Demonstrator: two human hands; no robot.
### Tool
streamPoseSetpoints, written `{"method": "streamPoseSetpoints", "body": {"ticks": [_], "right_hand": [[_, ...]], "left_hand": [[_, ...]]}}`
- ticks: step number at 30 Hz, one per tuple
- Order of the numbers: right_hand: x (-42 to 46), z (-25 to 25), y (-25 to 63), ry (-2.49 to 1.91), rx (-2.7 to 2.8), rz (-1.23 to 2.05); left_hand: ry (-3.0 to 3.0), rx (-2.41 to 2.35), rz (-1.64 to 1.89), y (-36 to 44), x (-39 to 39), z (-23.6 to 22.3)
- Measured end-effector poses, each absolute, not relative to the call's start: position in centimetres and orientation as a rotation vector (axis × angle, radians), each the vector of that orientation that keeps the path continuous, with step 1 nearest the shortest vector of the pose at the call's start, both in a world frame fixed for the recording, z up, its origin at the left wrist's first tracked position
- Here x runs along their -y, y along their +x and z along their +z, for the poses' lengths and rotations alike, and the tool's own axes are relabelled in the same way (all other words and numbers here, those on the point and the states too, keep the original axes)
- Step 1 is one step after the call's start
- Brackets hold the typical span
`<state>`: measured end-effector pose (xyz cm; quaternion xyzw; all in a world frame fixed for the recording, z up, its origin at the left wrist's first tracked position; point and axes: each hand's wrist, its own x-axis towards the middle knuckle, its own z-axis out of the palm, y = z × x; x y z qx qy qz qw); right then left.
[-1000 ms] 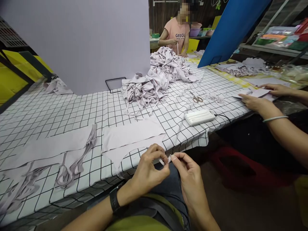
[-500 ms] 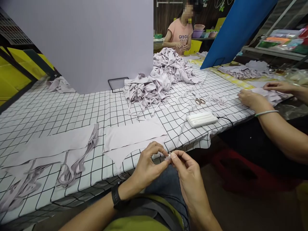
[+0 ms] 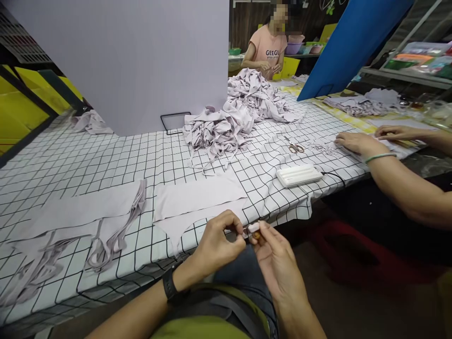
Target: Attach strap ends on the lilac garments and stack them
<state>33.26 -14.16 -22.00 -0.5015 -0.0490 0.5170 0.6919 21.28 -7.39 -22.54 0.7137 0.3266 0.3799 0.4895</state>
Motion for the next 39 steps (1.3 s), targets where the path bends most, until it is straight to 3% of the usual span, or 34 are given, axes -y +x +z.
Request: {"method": "streamPoseSetpoints", "body": {"ticks": [16, 25, 34, 39], "right_hand": [[14.6, -21.3, 33.1, -1.158, 0.144, 1.084], [15.0, -22.0, 33.3, -1.216, 0.204, 1.123], [14.9, -22.4, 33.6, -1.247, 0.272, 1.109], [15.8, -22.5, 33.8, -1.364, 0.360, 0.959]], "left_hand": [[1.325, -0.799, 0.772, 22.0, 7.7, -22.2], [1.622, -0.739, 0.861, 21.5, 8.0, -21.8], [1.558, -0.723, 0.807, 21.5, 7.4, -21.8], [1.607, -0.806, 0.699, 21.1, 7.5, -21.1]]}}
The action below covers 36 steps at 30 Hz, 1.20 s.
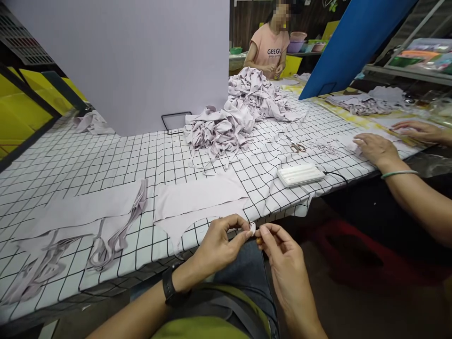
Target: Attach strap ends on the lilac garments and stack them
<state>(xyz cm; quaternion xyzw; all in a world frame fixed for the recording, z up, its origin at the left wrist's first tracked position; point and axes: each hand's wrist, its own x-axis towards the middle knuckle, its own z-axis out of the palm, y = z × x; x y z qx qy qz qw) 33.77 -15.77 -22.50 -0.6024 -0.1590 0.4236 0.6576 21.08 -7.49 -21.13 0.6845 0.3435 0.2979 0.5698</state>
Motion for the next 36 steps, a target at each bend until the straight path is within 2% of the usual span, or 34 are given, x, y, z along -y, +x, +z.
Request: {"method": "streamPoseSetpoints", "body": {"ticks": [5, 18, 26, 36], "right_hand": [[16.5, -22.6, 34.7, -1.557, 0.502, 0.953], [16.2, -22.6, 34.2, -1.250, 0.159, 1.393], [16.0, -22.9, 33.9, -1.163, 0.060, 1.373], [15.3, -23.2, 33.9, -1.085, -0.105, 1.442]], "left_hand": [[1.693, -0.796, 0.689, 20.8, 7.6, -20.8], [1.811, -0.683, 0.770, 20.4, 7.7, -21.7], [1.791, -0.651, 0.826, 20.5, 7.6, -21.9], [1.756, -0.838, 0.878, 21.3, 8.0, -22.7]]}}
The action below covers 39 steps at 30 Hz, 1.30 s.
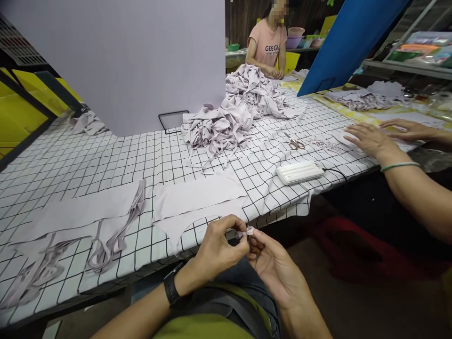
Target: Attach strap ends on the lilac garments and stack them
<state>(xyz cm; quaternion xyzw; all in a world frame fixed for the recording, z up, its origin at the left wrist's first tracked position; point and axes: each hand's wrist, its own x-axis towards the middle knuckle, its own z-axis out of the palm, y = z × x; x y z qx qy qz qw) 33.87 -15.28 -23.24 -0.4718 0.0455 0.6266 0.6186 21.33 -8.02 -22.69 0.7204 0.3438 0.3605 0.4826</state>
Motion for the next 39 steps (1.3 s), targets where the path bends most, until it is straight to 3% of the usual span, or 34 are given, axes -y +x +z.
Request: {"method": "streamPoseSetpoints", "body": {"ticks": [7, 15, 28, 39], "right_hand": [[15.0, -23.4, 33.1, -0.986, -0.198, 1.429], [15.6, -23.2, 32.8, -1.124, 0.088, 1.367], [14.9, -22.4, 32.8, -0.777, -0.279, 1.543], [15.1, -23.8, 35.1, -1.209, 0.297, 1.453]], "left_hand": [[1.555, -0.898, 0.779, 21.3, 8.0, -22.6], [1.638, -0.917, 0.810, 21.3, 8.2, -22.4], [1.312, -0.964, 0.675, 21.6, 8.1, -21.1], [1.523, -0.860, 0.684, 21.1, 8.2, -21.7]]}}
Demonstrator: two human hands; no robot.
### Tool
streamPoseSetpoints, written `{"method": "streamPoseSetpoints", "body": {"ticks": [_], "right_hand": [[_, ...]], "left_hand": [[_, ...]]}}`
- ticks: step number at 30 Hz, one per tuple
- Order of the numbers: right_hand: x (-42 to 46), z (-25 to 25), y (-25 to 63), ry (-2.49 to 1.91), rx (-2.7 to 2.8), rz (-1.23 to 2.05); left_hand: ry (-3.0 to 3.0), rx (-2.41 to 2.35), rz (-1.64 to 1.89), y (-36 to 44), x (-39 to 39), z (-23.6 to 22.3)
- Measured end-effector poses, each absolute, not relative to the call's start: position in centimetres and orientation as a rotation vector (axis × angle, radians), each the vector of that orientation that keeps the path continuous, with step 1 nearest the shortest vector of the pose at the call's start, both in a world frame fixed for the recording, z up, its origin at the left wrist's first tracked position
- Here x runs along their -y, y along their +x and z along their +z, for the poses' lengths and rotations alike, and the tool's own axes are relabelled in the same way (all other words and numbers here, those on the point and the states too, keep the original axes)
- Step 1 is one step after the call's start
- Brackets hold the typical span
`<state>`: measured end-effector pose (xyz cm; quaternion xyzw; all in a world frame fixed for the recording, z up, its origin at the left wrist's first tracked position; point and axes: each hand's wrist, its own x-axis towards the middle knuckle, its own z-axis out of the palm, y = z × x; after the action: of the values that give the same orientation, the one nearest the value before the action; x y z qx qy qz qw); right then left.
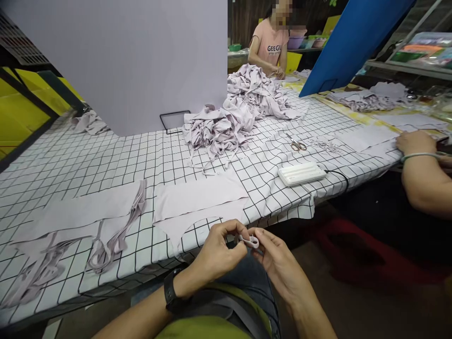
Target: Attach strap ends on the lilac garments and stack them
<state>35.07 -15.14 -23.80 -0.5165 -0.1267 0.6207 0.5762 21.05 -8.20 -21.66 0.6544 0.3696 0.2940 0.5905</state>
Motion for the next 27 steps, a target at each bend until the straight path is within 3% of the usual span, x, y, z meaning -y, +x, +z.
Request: {"method": "streamPoseSetpoints", "body": {"ticks": [11, 17, 27], "right_hand": [[15.7, -23.6, 36.1, -1.443, 0.810, 1.151], [15.8, -23.7, 36.6, -1.502, 0.748, 1.007], [15.8, -22.4, 36.6, -1.424, 0.546, 1.145]], "left_hand": [[1.526, -0.864, 0.718, 21.2, 8.1, -21.7], [1.485, -0.892, 0.731, 21.3, 8.1, -21.9], [1.470, -0.905, 0.709, 21.4, 7.9, -21.4]]}}
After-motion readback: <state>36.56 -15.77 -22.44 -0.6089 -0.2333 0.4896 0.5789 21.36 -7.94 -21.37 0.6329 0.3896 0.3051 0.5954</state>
